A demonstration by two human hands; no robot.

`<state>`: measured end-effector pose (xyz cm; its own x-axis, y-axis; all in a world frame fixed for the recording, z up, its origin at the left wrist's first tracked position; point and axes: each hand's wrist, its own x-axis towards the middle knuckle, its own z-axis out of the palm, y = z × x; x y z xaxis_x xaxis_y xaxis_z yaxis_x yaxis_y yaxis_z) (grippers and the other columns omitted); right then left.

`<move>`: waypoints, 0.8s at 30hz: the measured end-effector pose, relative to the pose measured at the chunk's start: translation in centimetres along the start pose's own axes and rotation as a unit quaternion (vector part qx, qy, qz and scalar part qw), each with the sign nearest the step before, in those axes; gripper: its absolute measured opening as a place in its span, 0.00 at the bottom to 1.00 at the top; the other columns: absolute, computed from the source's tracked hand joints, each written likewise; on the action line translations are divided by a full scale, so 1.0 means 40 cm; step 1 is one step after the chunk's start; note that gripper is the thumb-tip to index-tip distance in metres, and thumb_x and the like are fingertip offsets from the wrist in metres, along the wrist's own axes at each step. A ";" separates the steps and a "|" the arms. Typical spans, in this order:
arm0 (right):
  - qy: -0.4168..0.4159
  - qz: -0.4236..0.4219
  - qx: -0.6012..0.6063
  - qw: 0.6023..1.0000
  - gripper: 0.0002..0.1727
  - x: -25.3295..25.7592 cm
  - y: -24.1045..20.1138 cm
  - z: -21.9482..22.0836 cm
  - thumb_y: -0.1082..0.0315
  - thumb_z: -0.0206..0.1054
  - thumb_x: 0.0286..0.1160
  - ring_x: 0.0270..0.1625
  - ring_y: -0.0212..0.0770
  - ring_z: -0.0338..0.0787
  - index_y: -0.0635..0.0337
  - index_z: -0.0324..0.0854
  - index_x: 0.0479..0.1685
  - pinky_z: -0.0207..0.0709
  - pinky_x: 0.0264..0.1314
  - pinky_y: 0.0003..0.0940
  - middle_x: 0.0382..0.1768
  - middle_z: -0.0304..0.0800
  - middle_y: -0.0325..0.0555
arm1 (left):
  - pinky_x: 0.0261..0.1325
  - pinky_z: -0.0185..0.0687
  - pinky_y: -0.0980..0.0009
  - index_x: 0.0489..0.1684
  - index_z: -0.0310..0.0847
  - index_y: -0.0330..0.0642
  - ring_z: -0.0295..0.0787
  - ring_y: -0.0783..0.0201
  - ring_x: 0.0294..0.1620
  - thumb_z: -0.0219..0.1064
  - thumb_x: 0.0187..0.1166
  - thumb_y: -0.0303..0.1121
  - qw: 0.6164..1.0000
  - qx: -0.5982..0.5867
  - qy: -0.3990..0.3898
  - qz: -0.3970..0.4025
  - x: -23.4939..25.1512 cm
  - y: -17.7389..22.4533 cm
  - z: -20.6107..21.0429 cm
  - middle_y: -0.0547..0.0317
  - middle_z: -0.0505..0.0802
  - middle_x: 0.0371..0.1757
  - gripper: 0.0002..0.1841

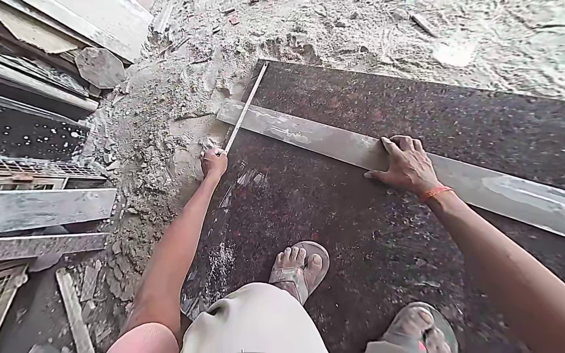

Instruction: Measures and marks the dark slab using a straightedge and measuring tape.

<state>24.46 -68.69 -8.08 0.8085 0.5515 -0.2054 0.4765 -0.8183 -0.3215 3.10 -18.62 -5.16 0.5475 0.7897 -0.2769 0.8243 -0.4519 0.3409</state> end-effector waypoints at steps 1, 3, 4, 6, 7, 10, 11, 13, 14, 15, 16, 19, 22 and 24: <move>0.003 -0.004 -0.001 1.000 0.67 0.001 0.003 0.004 0.28 0.84 0.37 0.80 0.73 0.69 0.59 0.69 0.85 0.68 0.75 0.70 0.79 0.69 0.68 | 0.56 0.80 0.33 0.46 0.92 0.46 0.91 0.41 0.52 0.66 0.81 0.40 1.000 -0.005 -0.003 0.000 0.000 0.016 -0.011 0.43 0.95 0.47 0.11; 0.004 -0.005 0.000 1.000 0.67 0.003 0.004 0.006 0.27 0.83 0.36 0.80 0.74 0.68 0.58 0.69 0.85 0.67 0.75 0.71 0.80 0.69 0.68 | 0.58 0.80 0.34 0.45 0.93 0.46 0.92 0.42 0.53 0.66 0.80 0.40 1.000 0.003 -0.001 -0.007 0.015 0.039 -0.020 0.44 0.96 0.47 0.11; 0.004 -0.005 -0.002 1.000 0.67 0.003 0.004 0.006 0.27 0.83 0.36 0.80 0.73 0.68 0.59 0.69 0.85 0.67 0.75 0.71 0.80 0.69 0.68 | 0.59 0.80 0.34 0.45 0.93 0.46 0.92 0.42 0.54 0.67 0.80 0.40 1.000 0.002 0.002 -0.007 0.024 0.043 -0.019 0.45 0.96 0.47 0.11; 0.004 -0.004 -0.004 1.000 0.67 0.002 0.002 0.005 0.28 0.84 0.36 0.80 0.73 0.69 0.59 0.69 0.85 0.68 0.75 0.70 0.79 0.69 0.68 | 0.60 0.80 0.34 0.46 0.93 0.47 0.91 0.42 0.55 0.67 0.80 0.40 1.000 0.005 -0.003 -0.009 0.034 0.049 -0.018 0.45 0.96 0.48 0.11; 0.004 -0.004 -0.004 1.000 0.67 0.002 0.000 0.003 0.28 0.84 0.36 0.80 0.73 0.69 0.59 0.69 0.84 0.68 0.75 0.70 0.79 0.69 0.68 | 0.59 0.79 0.34 0.47 0.93 0.47 0.91 0.42 0.55 0.66 0.80 0.40 1.000 0.009 -0.008 -0.010 0.038 0.054 -0.020 0.45 0.96 0.49 0.12; 0.001 -0.001 -0.005 1.000 0.66 -0.001 0.000 0.001 0.28 0.84 0.36 0.81 0.73 0.68 0.59 0.70 0.84 0.69 0.75 0.70 0.79 0.69 0.67 | 0.60 0.79 0.34 0.48 0.92 0.46 0.91 0.41 0.57 0.65 0.81 0.41 0.999 0.024 -0.014 -0.016 0.034 0.053 -0.018 0.44 0.95 0.51 0.12; 0.001 -0.002 -0.007 1.000 0.66 0.002 0.000 0.000 0.28 0.83 0.37 0.80 0.73 0.68 0.59 0.69 0.84 0.69 0.74 0.70 0.79 0.69 0.67 | 0.61 0.79 0.34 0.47 0.92 0.46 0.91 0.42 0.57 0.65 0.80 0.41 1.000 0.023 -0.008 -0.014 0.033 0.048 -0.015 0.44 0.95 0.51 0.12; -0.001 -0.001 -0.009 1.000 0.65 0.003 -0.002 0.000 0.29 0.83 0.39 0.81 0.73 0.68 0.59 0.69 0.85 0.69 0.74 0.71 0.79 0.70 0.68 | 0.61 0.79 0.35 0.47 0.92 0.46 0.90 0.41 0.58 0.65 0.81 0.42 1.000 0.018 -0.005 -0.013 0.032 0.039 -0.005 0.44 0.94 0.51 0.13; -0.001 -0.002 -0.006 1.000 0.65 0.001 -0.003 -0.001 0.30 0.83 0.40 0.81 0.73 0.68 0.59 0.68 0.85 0.69 0.74 0.71 0.78 0.70 0.68 | 0.60 0.80 0.35 0.47 0.92 0.47 0.90 0.42 0.57 0.65 0.81 0.43 1.000 0.015 -0.004 -0.015 0.031 0.038 0.001 0.44 0.95 0.50 0.12; 0.000 -0.006 -0.005 1.000 0.64 -0.002 -0.002 -0.003 0.30 0.83 0.42 0.80 0.73 0.68 0.59 0.69 0.85 0.69 0.73 0.72 0.78 0.70 0.68 | 0.58 0.80 0.35 0.46 0.92 0.47 0.90 0.42 0.56 0.65 0.81 0.43 1.000 0.012 -0.004 -0.020 0.029 0.036 0.009 0.44 0.95 0.49 0.12; 0.005 -0.015 -0.006 1.000 0.63 -0.004 -0.001 -0.002 0.30 0.82 0.42 0.80 0.74 0.69 0.59 0.69 0.85 0.69 0.72 0.72 0.78 0.71 0.69 | 0.57 0.80 0.35 0.46 0.91 0.47 0.90 0.42 0.55 0.65 0.81 0.43 1.000 0.012 -0.005 -0.026 0.027 0.034 0.012 0.44 0.95 0.49 0.12; 0.032 -0.048 -0.009 0.998 0.61 -0.001 0.010 0.001 0.29 0.77 0.45 0.78 0.74 0.72 0.62 0.72 0.82 0.70 0.71 0.72 0.77 0.72 0.69 | 0.58 0.80 0.35 0.47 0.91 0.48 0.90 0.42 0.57 0.65 0.82 0.43 0.999 0.022 -0.009 -0.040 0.025 0.039 0.008 0.44 0.94 0.51 0.12; 0.040 -0.061 -0.003 0.997 0.58 0.025 0.034 -0.002 0.31 0.77 0.47 0.80 0.73 0.72 0.64 0.73 0.80 0.70 0.73 0.72 0.78 0.72 0.69 | 0.58 0.80 0.36 0.47 0.91 0.48 0.91 0.43 0.57 0.64 0.81 0.41 0.999 0.032 -0.007 -0.043 0.026 0.029 0.015 0.45 0.94 0.51 0.11; 0.033 -0.057 -0.006 0.998 0.58 0.061 0.052 -0.015 0.33 0.80 0.46 0.80 0.73 0.71 0.65 0.73 0.79 0.71 0.73 0.71 0.78 0.72 0.69 | 0.58 0.80 0.36 0.48 0.90 0.48 0.90 0.43 0.57 0.64 0.81 0.40 0.999 0.035 -0.007 -0.040 0.024 0.029 0.017 0.44 0.94 0.52 0.11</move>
<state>27.62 -69.14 -8.70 0.7700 0.6290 -0.1074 0.5695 -0.7533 -0.3288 4.65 -18.67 -5.65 0.4816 0.8187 -0.3128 0.8730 -0.4168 0.2532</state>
